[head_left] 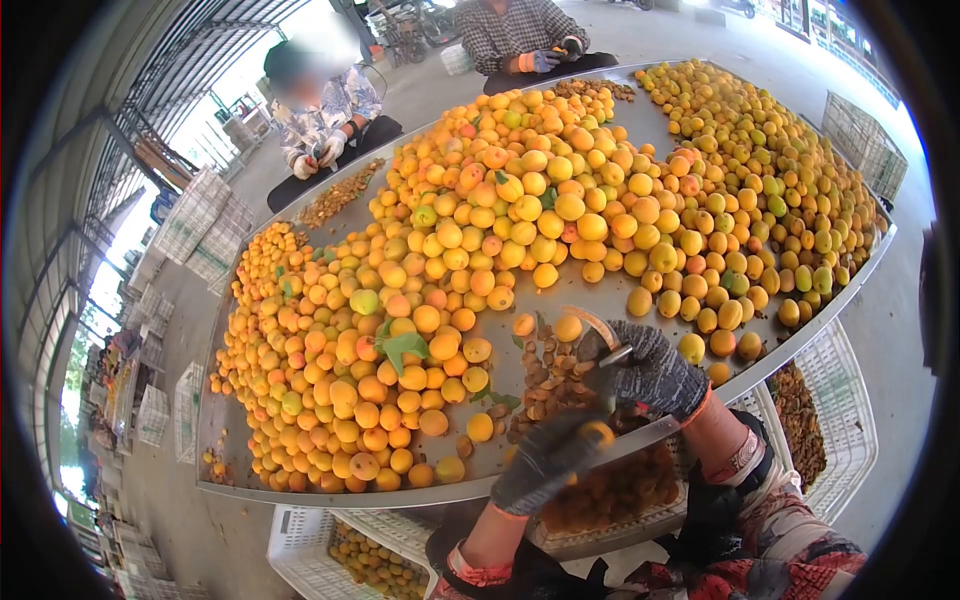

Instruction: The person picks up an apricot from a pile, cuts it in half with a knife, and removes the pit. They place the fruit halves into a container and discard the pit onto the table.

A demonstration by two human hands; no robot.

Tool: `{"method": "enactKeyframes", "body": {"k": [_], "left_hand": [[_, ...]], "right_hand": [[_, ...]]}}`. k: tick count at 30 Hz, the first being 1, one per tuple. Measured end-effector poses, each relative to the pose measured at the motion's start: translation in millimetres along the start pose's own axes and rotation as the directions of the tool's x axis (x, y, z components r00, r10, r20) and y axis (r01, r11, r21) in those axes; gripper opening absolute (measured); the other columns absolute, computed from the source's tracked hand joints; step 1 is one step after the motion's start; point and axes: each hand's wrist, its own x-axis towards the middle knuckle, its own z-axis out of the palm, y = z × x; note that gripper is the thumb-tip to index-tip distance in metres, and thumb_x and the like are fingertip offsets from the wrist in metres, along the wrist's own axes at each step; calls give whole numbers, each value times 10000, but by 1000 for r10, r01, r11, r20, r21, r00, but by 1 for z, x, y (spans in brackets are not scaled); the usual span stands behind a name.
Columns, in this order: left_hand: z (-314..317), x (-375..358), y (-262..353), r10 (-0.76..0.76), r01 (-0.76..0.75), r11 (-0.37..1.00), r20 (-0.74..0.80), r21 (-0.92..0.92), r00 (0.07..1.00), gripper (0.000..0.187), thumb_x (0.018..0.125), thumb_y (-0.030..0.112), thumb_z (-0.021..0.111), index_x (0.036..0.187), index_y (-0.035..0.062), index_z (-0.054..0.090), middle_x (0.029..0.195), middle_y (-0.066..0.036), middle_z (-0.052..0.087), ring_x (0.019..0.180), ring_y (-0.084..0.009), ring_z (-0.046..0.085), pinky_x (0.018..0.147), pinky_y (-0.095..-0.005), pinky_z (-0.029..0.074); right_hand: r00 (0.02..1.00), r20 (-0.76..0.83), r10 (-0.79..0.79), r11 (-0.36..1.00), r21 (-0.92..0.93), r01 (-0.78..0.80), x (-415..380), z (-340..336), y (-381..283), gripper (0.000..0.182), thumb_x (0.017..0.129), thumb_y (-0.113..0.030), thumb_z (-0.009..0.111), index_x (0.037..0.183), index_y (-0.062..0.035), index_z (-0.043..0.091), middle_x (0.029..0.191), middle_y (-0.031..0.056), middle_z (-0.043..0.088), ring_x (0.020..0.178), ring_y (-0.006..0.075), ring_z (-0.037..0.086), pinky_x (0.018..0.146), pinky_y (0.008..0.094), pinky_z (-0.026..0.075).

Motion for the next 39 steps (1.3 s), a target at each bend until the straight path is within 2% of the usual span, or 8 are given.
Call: {"method": "enactKeyframes", "body": {"k": [3,9,13,18,22,24,33,39], "left_hand": [[7,-7,-3,24,-399,688,530,606,848,322,783,258,619,1055,91,576,977,-124,592,880,-290,574,747,-365,463],[11,-10,9,74,-643,552,737,531,672,379,774,355,611,1031,78,590,916,-121,593,830,-305,570,733,-362,458],[1,-10,-3,154,-655,605,740,453,655,375,761,338,624,1025,73,596,930,-133,592,839,-300,570,742,-362,455],[-4,-15,9,30,-540,698,734,471,678,327,783,297,613,1018,70,601,957,-129,593,872,-301,564,754,-366,456],[-13,-14,0,162,-684,610,783,399,601,309,798,288,597,1018,71,600,974,-133,592,886,-297,565,748,-367,458],[-7,-17,16,88,-479,728,627,490,774,299,809,268,581,1026,63,594,978,-133,594,886,-293,568,748,-368,459],[-20,-13,21,54,-354,769,497,532,866,372,793,246,627,1111,63,567,1074,-93,586,999,-242,551,839,-329,434],[-23,-10,21,199,-482,748,538,457,819,343,780,179,641,1097,66,574,1095,-76,581,1018,-228,537,871,-329,414]], "right_hand": [[988,17,-156,935,-319,153,0,-7,8,389,732,-85,689,1086,-40,535,933,16,598,855,91,534,771,264,452],[999,-14,-51,955,-293,44,1,-10,20,323,738,-69,672,1034,-25,549,918,35,600,832,104,534,744,283,461],[998,11,-67,869,-491,64,7,-3,10,277,746,-63,658,1003,-20,562,892,47,605,816,113,541,721,289,465],[948,-199,249,792,-521,-317,19,8,8,288,727,-84,679,986,-18,571,839,71,611,766,104,544,680,276,466],[966,-199,166,623,-738,-259,39,16,12,300,726,-136,674,997,-48,581,840,91,616,755,142,568,678,296,472],[961,-207,186,625,-729,-278,55,18,4,310,726,-143,669,1006,-47,576,847,103,615,761,167,577,683,305,471],[999,12,-46,355,-934,27,131,1,40,342,733,-192,577,1029,-23,554,858,167,597,805,297,580,702,367,451],[1000,-19,-13,478,-878,-11,149,8,34,336,732,-216,601,1003,-22,555,843,155,597,798,297,579,699,374,449]]}}
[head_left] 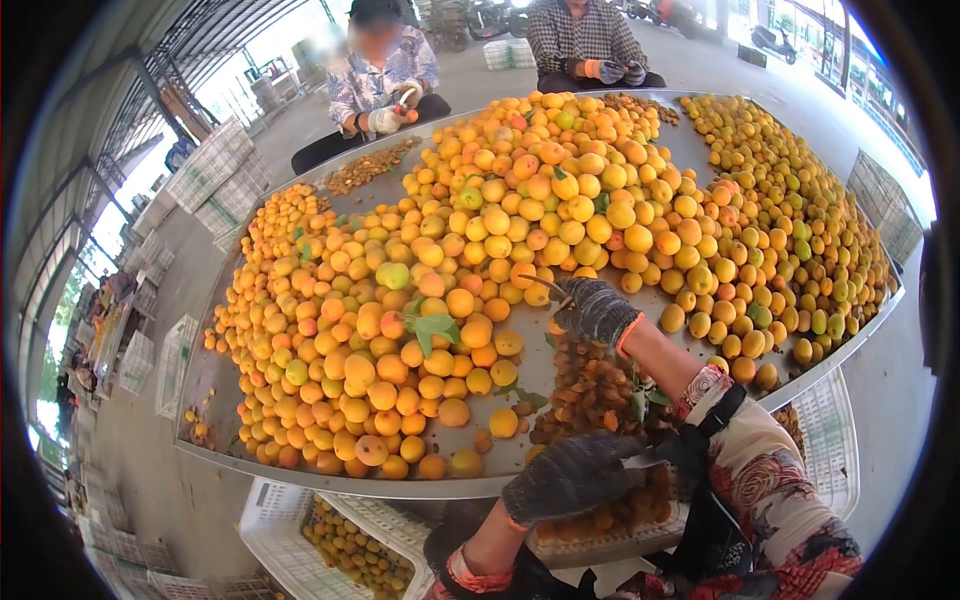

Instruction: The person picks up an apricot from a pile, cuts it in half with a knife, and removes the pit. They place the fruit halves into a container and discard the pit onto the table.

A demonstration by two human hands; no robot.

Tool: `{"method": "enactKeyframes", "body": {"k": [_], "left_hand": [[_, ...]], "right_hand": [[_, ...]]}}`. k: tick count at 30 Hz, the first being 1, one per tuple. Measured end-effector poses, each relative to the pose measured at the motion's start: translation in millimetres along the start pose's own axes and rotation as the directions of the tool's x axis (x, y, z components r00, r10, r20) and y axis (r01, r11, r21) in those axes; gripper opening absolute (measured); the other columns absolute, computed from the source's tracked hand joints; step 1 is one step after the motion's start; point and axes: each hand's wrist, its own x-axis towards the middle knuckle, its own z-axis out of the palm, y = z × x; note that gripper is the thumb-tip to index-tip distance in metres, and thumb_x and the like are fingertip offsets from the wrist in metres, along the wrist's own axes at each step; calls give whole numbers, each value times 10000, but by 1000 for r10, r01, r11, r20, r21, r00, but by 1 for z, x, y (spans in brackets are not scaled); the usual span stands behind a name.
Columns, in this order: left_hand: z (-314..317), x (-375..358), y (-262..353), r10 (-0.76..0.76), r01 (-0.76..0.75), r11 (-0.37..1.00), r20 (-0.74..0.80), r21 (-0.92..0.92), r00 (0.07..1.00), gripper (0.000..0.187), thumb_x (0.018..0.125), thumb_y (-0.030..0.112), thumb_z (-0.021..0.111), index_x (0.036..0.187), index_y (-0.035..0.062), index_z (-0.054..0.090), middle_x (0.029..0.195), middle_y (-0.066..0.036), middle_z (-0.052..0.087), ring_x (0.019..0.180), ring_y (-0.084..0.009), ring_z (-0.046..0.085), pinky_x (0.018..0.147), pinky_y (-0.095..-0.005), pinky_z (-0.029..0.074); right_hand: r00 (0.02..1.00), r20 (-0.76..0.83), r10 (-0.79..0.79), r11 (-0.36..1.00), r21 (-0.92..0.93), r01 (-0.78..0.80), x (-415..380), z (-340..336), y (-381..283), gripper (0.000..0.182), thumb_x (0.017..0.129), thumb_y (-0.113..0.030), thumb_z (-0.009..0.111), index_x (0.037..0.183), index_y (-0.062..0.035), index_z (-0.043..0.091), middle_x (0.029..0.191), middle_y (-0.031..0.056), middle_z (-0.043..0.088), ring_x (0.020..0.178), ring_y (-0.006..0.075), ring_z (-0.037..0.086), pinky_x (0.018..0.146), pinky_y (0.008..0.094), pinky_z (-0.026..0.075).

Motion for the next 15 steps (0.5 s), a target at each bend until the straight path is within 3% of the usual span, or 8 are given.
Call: {"method": "enactKeyframes", "body": {"k": [4,6,9,10,11,12,13,15], "left_hand": [[0,-1,-4,40,-40,999,-33,21,999,329,788,180,632,1093,66,577,1096,-76,580,1011,-225,538,869,-329,414],[-1,-3,-8,54,-58,997,-68,-55,996,324,856,253,514,1136,93,546,1082,-119,568,960,-281,546,806,-338,441],[-8,-5,-2,35,-34,999,-62,16,997,319,855,238,518,1130,78,543,1071,-122,570,966,-286,545,805,-344,443],[-8,-6,-7,32,-31,999,-66,20,997,319,855,238,518,1130,78,543,1071,-122,570,966,-286,545,805,-344,443],[-6,-8,-16,199,-182,972,-110,149,974,314,855,224,519,1126,67,543,1051,-126,578,960,-289,549,806,-346,441],[-6,-9,-22,364,-318,906,-130,280,922,309,856,211,521,1122,55,543,1030,-130,586,954,-291,554,808,-348,439],[-8,-9,-17,362,-315,906,-133,282,923,309,856,211,521,1122,55,543,1030,-130,586,954,-291,554,808,-348,439],[-14,-8,-3,51,-61,995,-122,-82,991,315,839,180,544,1122,44,542,1023,-132,592,954,-286,559,816,-354,438]], "right_hand": [[998,57,-7,1000,18,6,20,14,1,369,723,-214,618,1035,-29,551,867,162,594,817,300,575,712,373,450],[994,-19,-110,988,-110,107,29,27,-5,396,732,-208,616,1081,-37,541,914,171,591,863,303,569,740,365,450],[970,75,-232,963,-123,240,47,45,-11,450,750,-190,600,1169,-59,498,1013,171,573,924,302,561,782,365,451],[947,50,-317,875,-370,312,55,57,-10,526,761,-158,584,1257,-96,420,1112,154,542,969,298,551,813,372,450],[945,52,-322,874,-367,318,62,64,-6,526,761,-158,584,1257,-96,420,1112,154,542,969,298,551,813,372,450],[967,147,-207,899,-362,248,68,64,-14,567,760,-148,584,1288,-114,379,1155,147,520,993,298,541,828,377,447],[967,240,-88,914,-365,174,70,59,-30,612,759,-137,584,1319,-133,338,1197,139,497,1017,297,532,842,382,443],[962,272,-21,907,-400,133,68,51,-43,628,766,-131,578,1334,-144,312,1228,143,477,1052,300,515,854,380,437]]}}
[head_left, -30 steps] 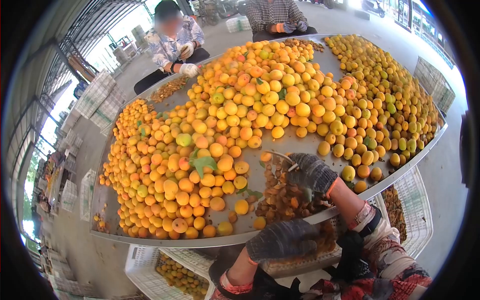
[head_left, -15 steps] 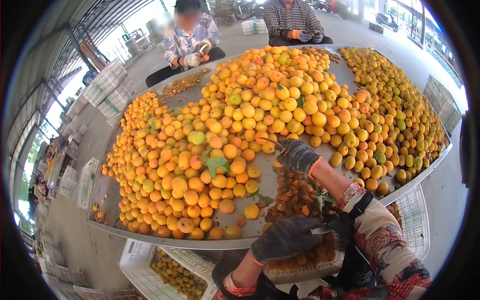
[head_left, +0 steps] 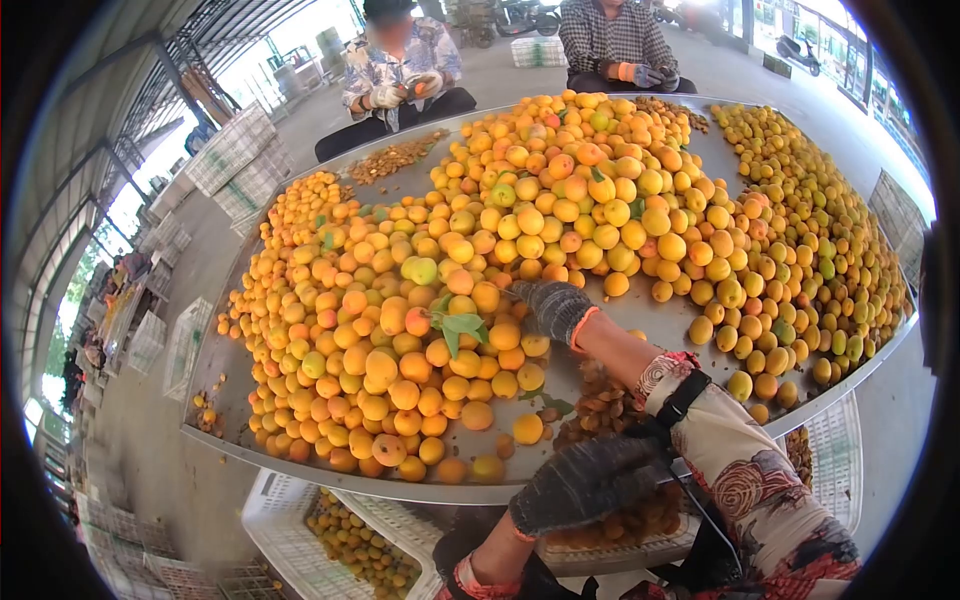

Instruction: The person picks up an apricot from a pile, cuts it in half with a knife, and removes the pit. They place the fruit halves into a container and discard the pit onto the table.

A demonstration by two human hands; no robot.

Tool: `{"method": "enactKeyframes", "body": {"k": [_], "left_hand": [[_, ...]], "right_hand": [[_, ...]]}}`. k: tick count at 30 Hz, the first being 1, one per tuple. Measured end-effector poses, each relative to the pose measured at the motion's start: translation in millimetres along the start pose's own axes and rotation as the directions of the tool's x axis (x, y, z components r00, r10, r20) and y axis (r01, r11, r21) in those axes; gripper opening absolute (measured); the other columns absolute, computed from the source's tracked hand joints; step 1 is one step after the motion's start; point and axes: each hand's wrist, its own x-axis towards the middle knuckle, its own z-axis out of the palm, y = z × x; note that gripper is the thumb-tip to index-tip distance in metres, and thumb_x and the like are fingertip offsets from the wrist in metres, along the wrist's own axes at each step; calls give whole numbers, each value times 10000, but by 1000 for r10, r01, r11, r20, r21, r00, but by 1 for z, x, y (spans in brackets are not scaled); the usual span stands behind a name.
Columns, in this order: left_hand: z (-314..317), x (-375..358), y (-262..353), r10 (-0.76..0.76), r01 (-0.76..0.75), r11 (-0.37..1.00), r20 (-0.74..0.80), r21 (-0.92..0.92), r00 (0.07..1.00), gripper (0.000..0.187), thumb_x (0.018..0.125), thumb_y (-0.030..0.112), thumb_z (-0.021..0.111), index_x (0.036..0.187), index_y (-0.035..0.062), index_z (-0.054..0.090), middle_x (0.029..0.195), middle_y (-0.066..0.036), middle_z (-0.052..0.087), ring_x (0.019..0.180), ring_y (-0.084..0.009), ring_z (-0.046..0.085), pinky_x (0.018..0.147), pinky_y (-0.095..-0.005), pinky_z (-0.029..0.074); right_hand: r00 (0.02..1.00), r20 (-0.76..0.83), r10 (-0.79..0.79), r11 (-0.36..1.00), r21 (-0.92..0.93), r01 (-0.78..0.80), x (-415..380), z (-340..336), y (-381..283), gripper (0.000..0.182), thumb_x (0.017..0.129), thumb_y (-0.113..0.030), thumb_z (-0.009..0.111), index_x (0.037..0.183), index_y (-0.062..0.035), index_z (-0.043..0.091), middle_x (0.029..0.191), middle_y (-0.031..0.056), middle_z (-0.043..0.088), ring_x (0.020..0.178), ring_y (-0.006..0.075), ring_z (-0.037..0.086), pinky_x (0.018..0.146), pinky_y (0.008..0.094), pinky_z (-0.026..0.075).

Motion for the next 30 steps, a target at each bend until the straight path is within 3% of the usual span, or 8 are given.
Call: {"method": "enactKeyframes", "body": {"k": [7,10,14,15,22,24,26,30], "left_hand": [[0,-8,-21,-177,110,949,-211,-295,961,334,804,130,584,1120,34,538,1026,-113,601,935,-278,575,774,-341,470],[-10,-8,-34,419,-178,763,-266,622,868,294,833,164,574,1093,28,548,1004,-104,609,849,-233,603,715,-293,486],[-13,1,-23,-655,70,645,-504,-761,562,292,877,279,534,1044,40,544,891,-74,608,665,-121,580,573,-252,488],[-14,3,-24,-677,-32,599,-527,-800,513,301,873,295,536,1037,42,537,854,-67,607,653,-130,580,554,-265,489],[-15,-1,-41,-638,-208,402,-435,-892,635,295,858,259,557,1056,46,510,912,-97,591,704,-180,584,579,-308,499],[-15,3,-33,-604,-288,420,-502,-860,618,299,854,240,562,1074,48,502,945,-104,583,760,-186,582,630,-319,502],[-14,5,-29,-569,-373,435,-571,-819,591,306,849,220,567,1093,49,495,978,-111,575,817,-191,579,681,-331,505],[-12,11,-33,-513,-423,422,-595,-802,619,390,849,222,567,1173,43,443,1043,-105,550,932,-214,561,820,-372,490]], "right_hand": [[966,-230,-121,978,137,155,-4,27,25,673,716,-173,662,1292,-51,335,1172,177,501,1032,304,518,835,367,446],[926,-360,-113,915,324,238,-22,23,35,691,682,-187,710,1256,-8,368,1094,170,543,963,265,554,780,347,477],[997,-56,48,809,587,-6,-69,-26,8,687,698,-184,717,1278,-61,369,1046,108,559,953,183,543,766,311,480],[993,118,-10,-30,993,-118,-72,-14,13,698,710,-164,716,1302,-95,353,1031,86,566,950,160,536,770,283,465],[990,-43,-132,773,621,130,-148,-61,-28,721,750,-194,695,1337,-74,296,1040,71,568,928,133,538,806,290,448],[976,-188,-111,645,733,215,-141,-39,0,610,783,-216,656,1292,-57,360,976,71,592,856,144,569,754,285,469],[962,241,129,-564,816,-129,-133,-17,50,428,824,-183,595,1198,-36,447,848,67,602,708,143,581,635,268,486],[905,-344,251,849,526,-36,-185,-32,31,281,854,-140,532,1107,-23,495,726,49,573,568,126,542,526,249,467]]}}
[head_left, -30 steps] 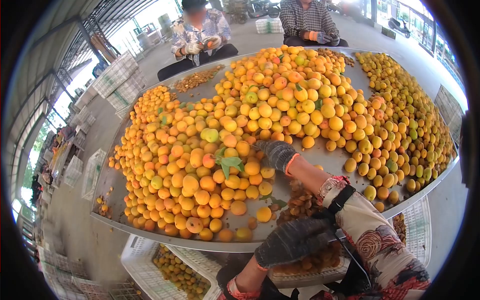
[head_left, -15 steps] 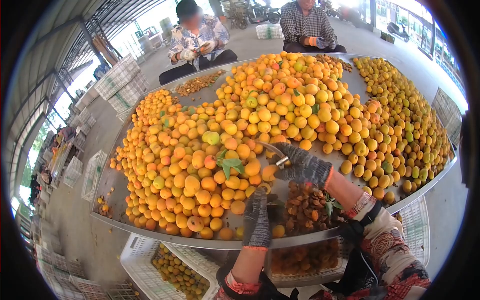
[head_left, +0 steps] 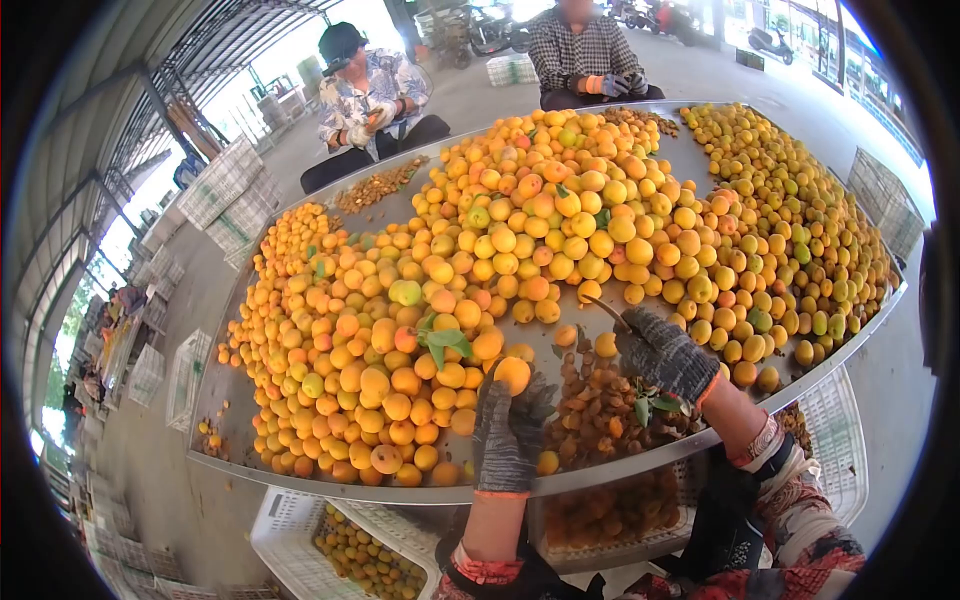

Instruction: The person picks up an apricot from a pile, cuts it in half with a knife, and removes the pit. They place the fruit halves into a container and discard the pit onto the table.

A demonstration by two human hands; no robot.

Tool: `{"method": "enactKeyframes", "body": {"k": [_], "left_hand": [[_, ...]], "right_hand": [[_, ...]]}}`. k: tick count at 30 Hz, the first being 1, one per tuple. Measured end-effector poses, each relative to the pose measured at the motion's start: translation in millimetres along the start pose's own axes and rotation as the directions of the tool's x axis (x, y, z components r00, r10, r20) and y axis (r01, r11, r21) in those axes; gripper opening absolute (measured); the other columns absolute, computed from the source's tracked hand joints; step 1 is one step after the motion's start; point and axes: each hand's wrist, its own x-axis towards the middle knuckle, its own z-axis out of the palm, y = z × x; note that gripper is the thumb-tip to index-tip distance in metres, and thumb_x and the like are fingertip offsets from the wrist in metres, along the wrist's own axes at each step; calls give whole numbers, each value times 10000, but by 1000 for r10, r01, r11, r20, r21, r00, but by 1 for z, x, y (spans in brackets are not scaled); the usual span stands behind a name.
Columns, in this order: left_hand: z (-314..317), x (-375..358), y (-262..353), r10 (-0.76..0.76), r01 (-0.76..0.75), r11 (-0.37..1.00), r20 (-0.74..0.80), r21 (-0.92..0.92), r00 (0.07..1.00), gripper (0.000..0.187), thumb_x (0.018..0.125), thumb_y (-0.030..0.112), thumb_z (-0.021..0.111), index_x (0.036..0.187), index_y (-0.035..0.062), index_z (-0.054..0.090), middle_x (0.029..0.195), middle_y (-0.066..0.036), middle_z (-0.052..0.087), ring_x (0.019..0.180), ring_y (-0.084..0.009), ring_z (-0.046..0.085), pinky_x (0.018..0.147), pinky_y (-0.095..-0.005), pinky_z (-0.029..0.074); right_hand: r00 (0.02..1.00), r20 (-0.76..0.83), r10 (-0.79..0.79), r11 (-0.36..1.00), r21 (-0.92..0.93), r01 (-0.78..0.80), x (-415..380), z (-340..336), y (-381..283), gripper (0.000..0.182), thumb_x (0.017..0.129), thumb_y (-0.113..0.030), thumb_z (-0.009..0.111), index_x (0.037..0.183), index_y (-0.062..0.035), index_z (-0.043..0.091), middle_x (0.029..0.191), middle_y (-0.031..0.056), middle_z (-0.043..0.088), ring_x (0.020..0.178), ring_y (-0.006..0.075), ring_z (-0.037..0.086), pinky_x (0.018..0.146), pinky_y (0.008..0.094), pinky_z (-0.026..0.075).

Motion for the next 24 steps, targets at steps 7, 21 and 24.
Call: {"method": "enactKeyframes", "body": {"k": [7,21,24], "left_hand": [[13,-6,-8,22,-22,1000,216,-4,976,487,851,280,564,1239,45,388,1104,-113,517,1007,-252,541,910,-403,442],[21,-9,-22,33,-53,995,214,88,976,452,825,154,608,1222,55,416,1137,-55,494,1027,-169,501,897,-313,430],[20,-9,-24,49,-72,990,183,119,982,404,824,131,607,1188,56,450,1099,-37,517,992,-148,510,861,-288,440]], "right_hand": [[999,12,-32,590,807,9,-49,26,-19,370,870,-63,493,1231,-23,418,948,78,594,853,140,572,747,273,473],[878,-244,-412,883,130,450,-55,43,-34,451,823,-87,568,1226,20,396,857,221,582,736,359,592,614,397,466],[919,-162,-360,913,139,383,-55,31,-50,458,830,-100,554,1240,15,384,884,218,584,744,357,591,614,396,467]]}}
